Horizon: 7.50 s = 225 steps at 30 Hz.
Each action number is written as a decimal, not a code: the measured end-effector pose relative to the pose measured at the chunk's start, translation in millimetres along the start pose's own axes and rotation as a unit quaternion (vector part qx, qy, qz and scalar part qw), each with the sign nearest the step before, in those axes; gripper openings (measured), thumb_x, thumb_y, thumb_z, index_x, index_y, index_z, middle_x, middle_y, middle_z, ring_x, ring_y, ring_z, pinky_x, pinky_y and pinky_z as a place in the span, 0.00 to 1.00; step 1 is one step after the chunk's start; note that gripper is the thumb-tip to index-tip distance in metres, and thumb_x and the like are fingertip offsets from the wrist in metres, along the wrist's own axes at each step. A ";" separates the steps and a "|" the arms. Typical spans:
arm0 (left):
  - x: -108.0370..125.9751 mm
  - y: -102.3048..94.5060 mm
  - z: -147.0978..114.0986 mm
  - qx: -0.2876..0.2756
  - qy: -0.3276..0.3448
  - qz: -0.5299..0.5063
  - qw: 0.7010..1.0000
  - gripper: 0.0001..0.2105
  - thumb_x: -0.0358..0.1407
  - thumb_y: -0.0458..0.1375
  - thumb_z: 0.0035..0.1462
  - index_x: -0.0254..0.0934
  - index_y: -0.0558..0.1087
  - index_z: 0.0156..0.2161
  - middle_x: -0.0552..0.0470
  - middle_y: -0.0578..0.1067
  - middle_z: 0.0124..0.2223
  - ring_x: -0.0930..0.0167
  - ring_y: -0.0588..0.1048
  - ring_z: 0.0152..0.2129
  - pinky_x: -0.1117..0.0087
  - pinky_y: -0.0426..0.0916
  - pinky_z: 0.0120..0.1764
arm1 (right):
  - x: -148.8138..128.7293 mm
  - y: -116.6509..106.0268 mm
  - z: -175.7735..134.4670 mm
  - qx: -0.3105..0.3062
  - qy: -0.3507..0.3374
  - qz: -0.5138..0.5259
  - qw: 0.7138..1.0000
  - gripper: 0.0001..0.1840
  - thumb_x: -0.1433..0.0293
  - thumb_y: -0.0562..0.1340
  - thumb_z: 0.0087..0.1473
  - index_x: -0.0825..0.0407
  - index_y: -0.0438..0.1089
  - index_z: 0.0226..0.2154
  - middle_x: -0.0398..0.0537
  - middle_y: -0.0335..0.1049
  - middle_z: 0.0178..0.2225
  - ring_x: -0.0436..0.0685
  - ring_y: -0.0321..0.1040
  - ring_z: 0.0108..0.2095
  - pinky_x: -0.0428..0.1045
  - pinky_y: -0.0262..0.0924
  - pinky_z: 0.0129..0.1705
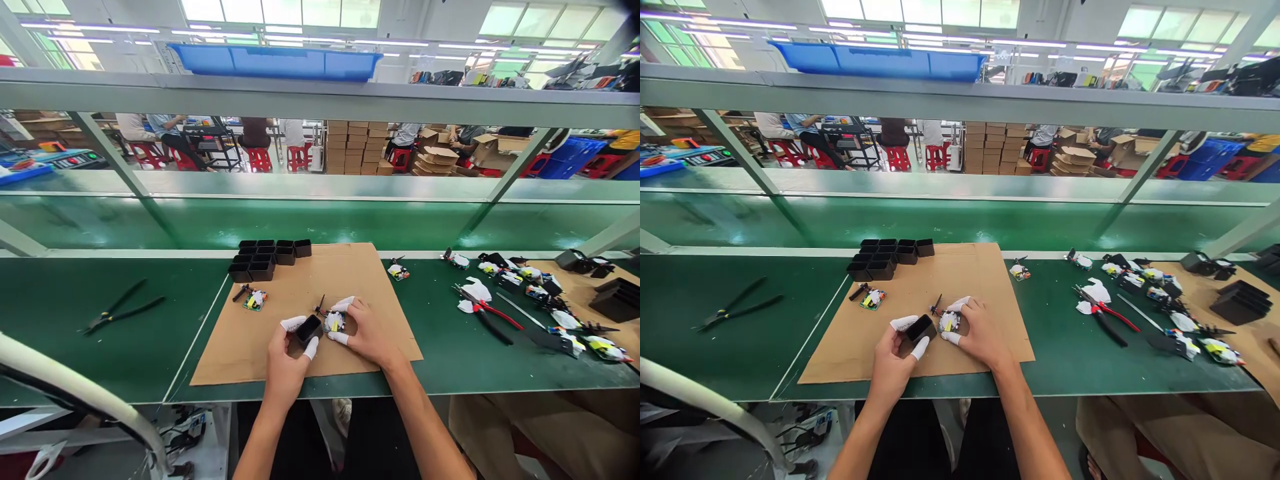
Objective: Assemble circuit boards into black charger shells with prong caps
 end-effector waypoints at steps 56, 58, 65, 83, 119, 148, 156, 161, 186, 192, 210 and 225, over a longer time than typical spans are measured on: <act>-0.1 1.1 1.5 0.008 -0.001 -0.002 1.000 0.18 0.39 0.71 0.55 0.40 0.78 0.51 0.45 0.83 0.51 0.58 0.83 0.50 0.53 0.80 0.56 | -33.5 -48.9 -29.8 0.297 -0.127 -0.056 0.945 0.25 0.64 0.76 0.57 0.44 0.74 0.55 0.50 0.79 0.38 0.63 0.77 0.35 0.59 0.75 0.36; -0.7 1.1 1.7 0.008 0.000 0.000 1.000 0.18 0.39 0.71 0.55 0.40 0.78 0.51 0.45 0.83 0.51 0.58 0.83 0.50 0.53 0.79 0.56 | -33.6 -48.9 -29.7 0.297 -0.125 -0.056 0.945 0.24 0.63 0.76 0.57 0.45 0.74 0.54 0.50 0.79 0.37 0.62 0.77 0.34 0.59 0.75 0.35; -4.0 0.9 2.4 0.004 0.002 0.002 1.000 0.19 0.39 0.71 0.55 0.40 0.78 0.51 0.45 0.83 0.52 0.57 0.83 0.51 0.52 0.78 0.57 | -36.2 -48.9 -29.4 0.303 -0.133 -0.056 0.942 0.24 0.66 0.77 0.56 0.45 0.72 0.52 0.48 0.80 0.36 0.61 0.76 0.34 0.57 0.75 0.34; -1.2 1.7 1.5 -0.001 -0.003 0.000 1.000 0.19 0.38 0.70 0.55 0.40 0.77 0.52 0.45 0.83 0.52 0.58 0.82 0.51 0.53 0.78 0.57 | -35.9 -47.9 -30.7 0.299 -0.149 0.002 0.943 0.28 0.71 0.73 0.59 0.46 0.71 0.60 0.52 0.83 0.44 0.62 0.83 0.40 0.59 0.82 0.43; -12.8 -2.1 11.1 0.026 -0.032 -0.002 0.999 0.25 0.46 0.74 0.48 0.41 0.78 0.49 0.43 0.84 0.51 0.51 0.83 0.51 0.38 0.73 0.64 | -28.0 -43.6 -16.5 0.254 -0.131 0.069 0.956 0.24 0.74 0.68 0.59 0.44 0.67 0.56 0.50 0.82 0.46 0.60 0.82 0.48 0.56 0.80 0.49; -32.7 -7.0 21.9 0.005 -0.045 0.007 0.999 0.27 0.49 0.76 0.47 0.40 0.80 0.50 0.42 0.86 0.51 0.48 0.84 0.53 0.40 0.76 0.63 | 125.1 -132.6 -11.4 0.058 0.266 -0.031 0.962 0.14 0.57 0.71 0.58 0.50 0.77 0.37 0.41 0.72 0.22 0.59 0.72 0.26 0.52 0.63 0.36; -19.6 -3.7 17.7 0.026 -0.012 0.011 1.000 0.24 0.50 0.74 0.51 0.40 0.79 0.49 0.43 0.86 0.50 0.52 0.85 0.50 0.42 0.78 0.60 | 123.4 -100.8 -45.9 -0.011 0.201 0.169 0.965 0.24 0.54 0.61 0.69 0.50 0.73 0.59 0.42 0.81 0.33 0.58 0.80 0.35 0.55 0.74 0.45; -17.8 -2.9 16.2 0.021 -0.019 0.013 1.000 0.24 0.48 0.74 0.51 0.41 0.79 0.50 0.43 0.85 0.52 0.53 0.84 0.51 0.44 0.78 0.61 | 113.9 -97.2 -53.8 0.017 0.185 0.215 0.959 0.24 0.52 0.64 0.69 0.51 0.73 0.57 0.44 0.81 0.33 0.60 0.82 0.38 0.59 0.74 0.52; -11.6 -0.8 13.6 0.025 -0.016 0.014 0.999 0.23 0.46 0.74 0.50 0.41 0.78 0.50 0.43 0.84 0.51 0.54 0.84 0.50 0.44 0.77 0.61 | 121.3 -117.3 -64.5 0.074 0.158 0.001 0.985 0.19 0.70 0.67 0.54 0.48 0.83 0.49 0.40 0.62 0.23 0.62 0.67 0.37 0.50 0.67 0.36; -13.3 -0.6 13.3 0.017 -0.016 0.017 1.000 0.24 0.45 0.74 0.53 0.41 0.77 0.52 0.43 0.83 0.55 0.54 0.83 0.53 0.44 0.76 0.63 | 114.1 -133.3 -68.0 0.129 0.133 -0.065 0.980 0.10 0.68 0.64 0.62 0.48 0.81 0.44 0.44 0.68 0.26 0.63 0.69 0.39 0.54 0.70 0.40; -16.0 1.4 12.8 0.007 -0.021 0.023 0.999 0.21 0.43 0.73 0.54 0.42 0.77 0.51 0.45 0.83 0.54 0.54 0.82 0.53 0.43 0.74 0.64 | 58.6 -95.3 -94.7 0.002 -0.033 -0.216 0.976 0.20 0.76 0.61 0.72 0.42 0.76 0.59 0.53 0.78 0.48 0.64 0.77 0.46 0.60 0.76 0.48; -13.9 3.0 11.0 0.008 -0.027 0.022 0.999 0.21 0.44 0.73 0.55 0.43 0.77 0.52 0.46 0.82 0.53 0.55 0.82 0.53 0.44 0.76 0.63 | 56.0 -93.4 -98.5 0.008 -0.074 -0.218 0.973 0.13 0.78 0.62 0.70 0.46 0.77 0.50 0.52 0.78 0.45 0.62 0.78 0.43 0.58 0.76 0.44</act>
Point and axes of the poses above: each hand's wrist, its own z-axis towards the middle knuckle, its own y-axis out of the palm, x = y × z, the point moved 10 cm from there along z, towards the middle knuckle
